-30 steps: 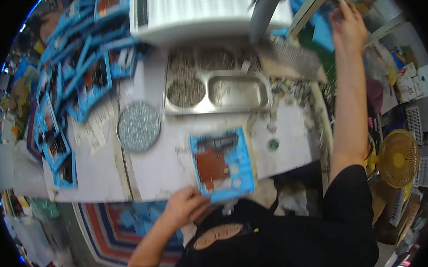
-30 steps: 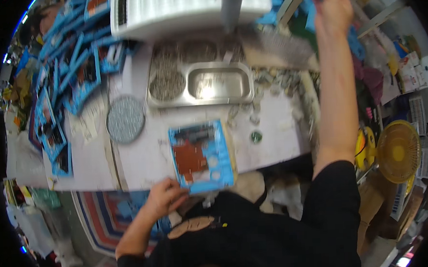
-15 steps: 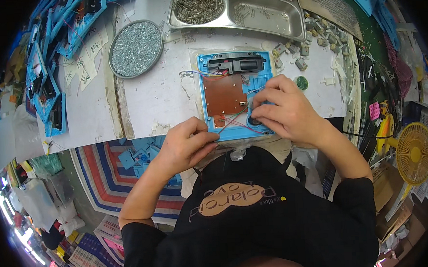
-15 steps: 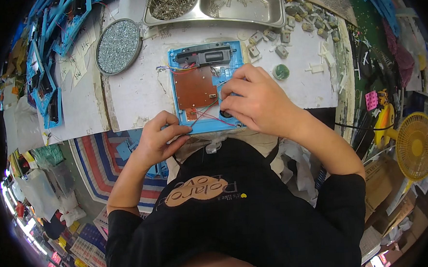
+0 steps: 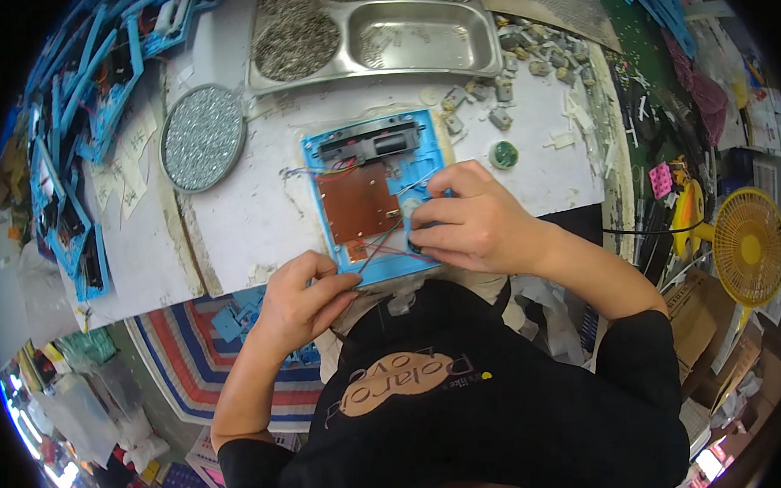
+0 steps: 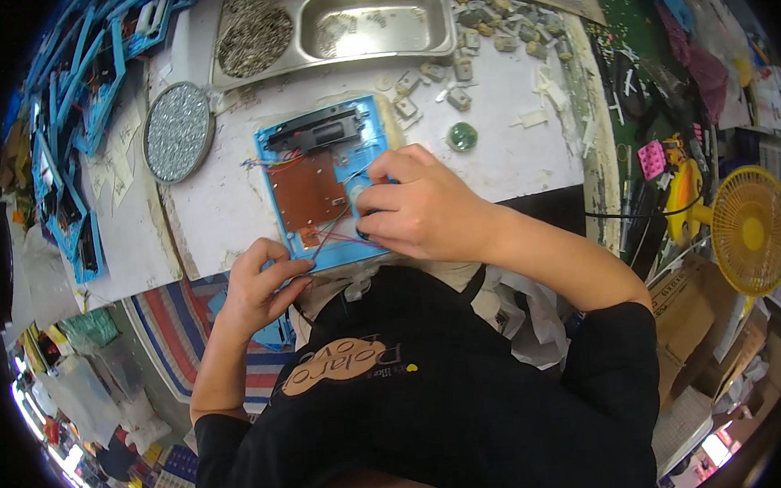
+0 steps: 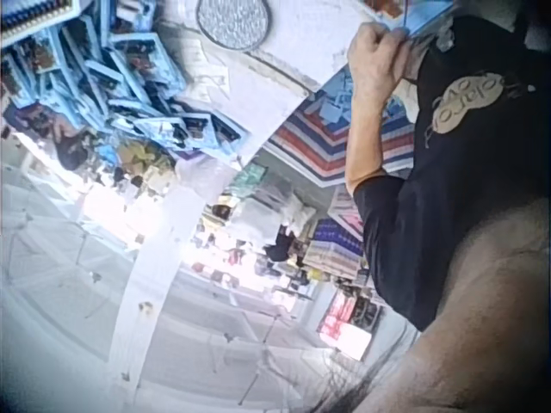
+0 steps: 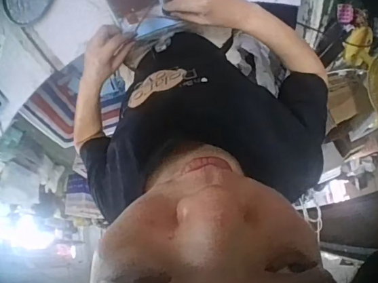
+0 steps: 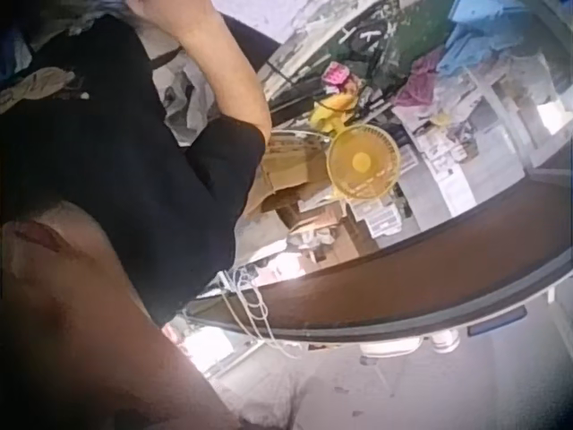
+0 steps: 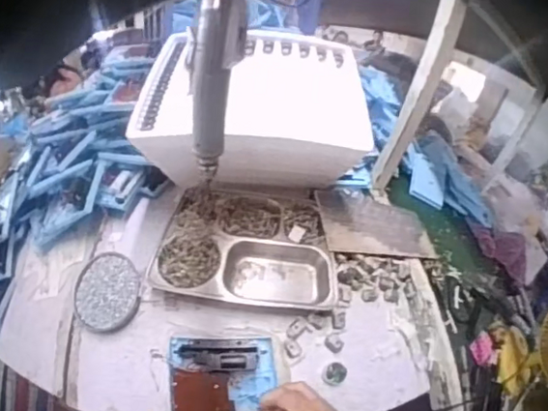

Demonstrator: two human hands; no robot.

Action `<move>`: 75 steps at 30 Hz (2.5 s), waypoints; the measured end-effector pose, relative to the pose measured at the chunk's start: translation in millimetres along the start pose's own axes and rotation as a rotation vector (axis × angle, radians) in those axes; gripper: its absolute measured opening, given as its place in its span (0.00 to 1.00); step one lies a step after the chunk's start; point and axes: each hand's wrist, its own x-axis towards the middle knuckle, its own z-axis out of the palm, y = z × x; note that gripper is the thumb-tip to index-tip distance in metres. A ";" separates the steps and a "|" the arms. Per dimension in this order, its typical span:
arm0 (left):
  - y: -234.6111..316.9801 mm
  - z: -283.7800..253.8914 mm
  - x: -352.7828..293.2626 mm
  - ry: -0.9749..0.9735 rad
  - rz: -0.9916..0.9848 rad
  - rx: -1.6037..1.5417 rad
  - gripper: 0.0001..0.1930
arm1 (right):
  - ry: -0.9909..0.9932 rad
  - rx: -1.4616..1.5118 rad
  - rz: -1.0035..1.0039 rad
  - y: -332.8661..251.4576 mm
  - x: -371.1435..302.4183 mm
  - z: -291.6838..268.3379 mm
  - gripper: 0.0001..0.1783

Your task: Assemble and solder internal components of a blue plastic camera housing on a workbench.

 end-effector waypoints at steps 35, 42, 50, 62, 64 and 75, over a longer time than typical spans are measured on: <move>-27.8 -26.3 269.1 0.264 0.202 0.487 0.08 | 0.648 -0.011 0.867 22.0 -89.0 -100.2 0.10; 69.6 -21.0 114.1 0.189 -0.484 -0.829 0.21 | 0.433 0.347 0.313 -24.0 -38.8 -52.0 0.23; 57.7 21.1 60.9 0.326 -0.671 -1.638 0.10 | 0.383 0.340 0.181 -30.4 -13.3 -28.1 0.24; 57.0 4.3 92.4 0.035 -0.537 -0.723 0.14 | 0.410 0.406 0.291 -18.9 -50.9 -24.6 0.24; 47.9 6.4 114.5 0.057 -0.336 -0.118 0.14 | 0.497 0.625 0.456 -14.9 -65.7 -19.0 0.23; 37.1 24.8 116.2 0.235 -0.287 -0.125 0.04 | 0.409 0.342 0.493 -9.2 -57.4 -19.4 0.19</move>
